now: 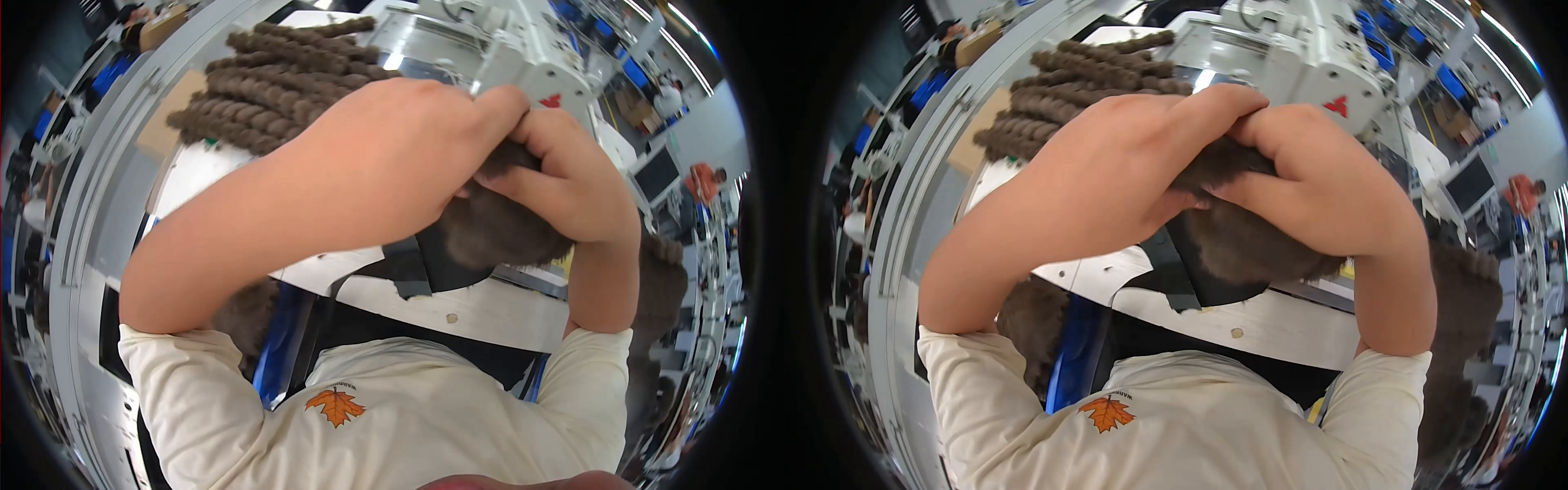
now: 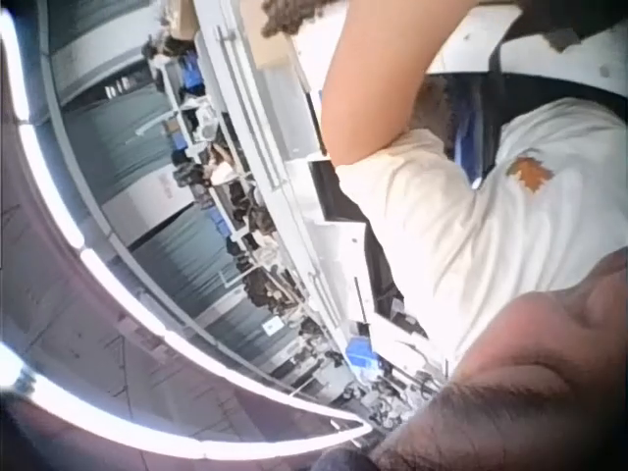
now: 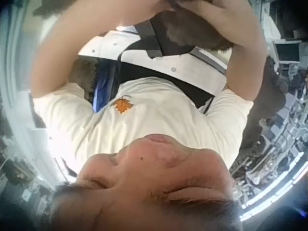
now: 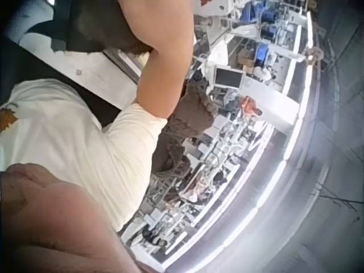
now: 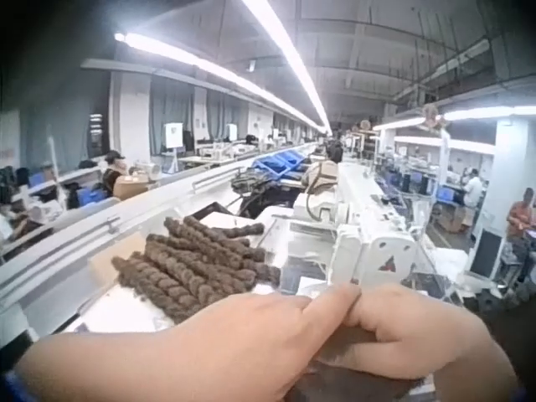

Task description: Sewing braided fur components onto a fur panel using an industrial sewing machine.

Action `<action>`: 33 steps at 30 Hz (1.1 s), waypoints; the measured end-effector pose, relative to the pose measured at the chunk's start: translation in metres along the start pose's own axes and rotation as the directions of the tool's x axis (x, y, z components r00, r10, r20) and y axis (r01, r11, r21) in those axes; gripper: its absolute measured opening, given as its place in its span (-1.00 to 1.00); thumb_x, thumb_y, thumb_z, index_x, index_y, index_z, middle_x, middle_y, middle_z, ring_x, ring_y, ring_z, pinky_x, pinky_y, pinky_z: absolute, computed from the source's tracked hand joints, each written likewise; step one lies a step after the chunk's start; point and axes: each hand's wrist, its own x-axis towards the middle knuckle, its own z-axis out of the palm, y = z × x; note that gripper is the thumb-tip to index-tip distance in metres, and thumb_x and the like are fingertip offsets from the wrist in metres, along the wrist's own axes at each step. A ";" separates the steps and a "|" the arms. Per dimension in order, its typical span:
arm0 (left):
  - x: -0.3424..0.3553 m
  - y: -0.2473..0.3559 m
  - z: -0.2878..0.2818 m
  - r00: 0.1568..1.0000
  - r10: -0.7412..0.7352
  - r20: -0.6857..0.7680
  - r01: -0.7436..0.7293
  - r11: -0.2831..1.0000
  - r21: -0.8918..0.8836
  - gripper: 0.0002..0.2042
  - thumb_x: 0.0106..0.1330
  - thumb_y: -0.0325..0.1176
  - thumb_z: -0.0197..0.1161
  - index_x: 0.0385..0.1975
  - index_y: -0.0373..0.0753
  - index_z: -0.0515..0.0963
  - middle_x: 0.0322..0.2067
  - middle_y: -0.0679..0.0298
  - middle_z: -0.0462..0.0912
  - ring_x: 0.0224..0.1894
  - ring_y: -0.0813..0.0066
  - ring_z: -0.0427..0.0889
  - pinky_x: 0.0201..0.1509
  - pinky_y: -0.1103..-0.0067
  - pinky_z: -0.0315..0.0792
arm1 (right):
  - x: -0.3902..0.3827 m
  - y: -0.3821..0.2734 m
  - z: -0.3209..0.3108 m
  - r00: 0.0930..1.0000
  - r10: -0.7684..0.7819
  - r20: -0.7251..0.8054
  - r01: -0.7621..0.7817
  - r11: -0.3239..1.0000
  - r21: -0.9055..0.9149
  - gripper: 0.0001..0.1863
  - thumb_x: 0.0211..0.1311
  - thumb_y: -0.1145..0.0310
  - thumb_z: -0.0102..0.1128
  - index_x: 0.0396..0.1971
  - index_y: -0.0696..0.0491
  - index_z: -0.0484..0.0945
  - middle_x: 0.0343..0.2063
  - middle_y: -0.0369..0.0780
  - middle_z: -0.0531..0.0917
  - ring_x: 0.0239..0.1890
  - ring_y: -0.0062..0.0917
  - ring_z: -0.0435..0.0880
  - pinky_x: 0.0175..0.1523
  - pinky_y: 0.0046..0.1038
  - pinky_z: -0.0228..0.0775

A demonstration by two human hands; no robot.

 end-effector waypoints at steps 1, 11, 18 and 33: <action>0.013 -0.001 0.011 0.997 0.002 0.077 0.000 1.000 -0.030 -0.53 0.16 -0.48 0.38 0.10 -0.22 0.44 -0.33 -0.01 0.72 -0.22 -0.07 0.71 -0.17 0.17 0.54 | -0.014 0.009 -0.011 0.999 0.051 -0.018 -0.048 0.991 0.122 -0.75 0.30 0.37 0.34 -0.18 0.26 0.65 -0.31 -0.13 0.75 -0.25 -0.48 0.68 -0.10 -0.41 0.50; 0.103 0.015 0.066 0.998 -0.070 0.010 0.069 0.947 -0.313 -0.76 0.50 -0.26 0.29 -0.13 -0.37 0.65 -0.44 0.24 0.66 -0.32 0.58 0.59 -0.13 0.58 0.48 | -0.208 0.177 0.044 0.784 0.437 -0.441 0.290 0.371 0.882 -0.29 0.43 -0.05 0.17 0.39 0.12 0.35 0.22 -0.10 0.57 0.28 -0.35 0.53 0.34 -0.17 0.43; 0.127 0.006 0.090 0.989 -0.150 0.015 0.105 0.615 -0.782 -0.72 0.54 -0.25 0.25 -0.01 -0.36 0.64 -0.27 0.47 0.64 -0.19 0.74 0.50 -0.03 0.70 0.40 | -0.186 0.140 0.037 0.889 0.350 -0.295 0.014 0.623 0.782 -0.40 0.24 0.36 0.43 0.26 0.14 0.44 -0.18 -0.23 0.68 -0.27 -0.55 0.64 -0.20 -0.47 0.48; 0.100 -0.044 0.095 0.973 -0.195 -0.119 0.044 0.672 -0.739 -0.79 0.61 -0.29 0.14 -0.09 -0.32 0.57 -0.24 0.41 0.62 -0.16 0.66 0.49 0.01 0.68 0.39 | -0.162 0.160 -0.054 0.665 0.315 -0.677 0.018 0.900 0.437 -0.90 0.34 0.43 0.39 -0.24 0.10 0.65 -0.26 -0.26 0.75 -0.17 -0.58 0.74 -0.02 -0.58 0.55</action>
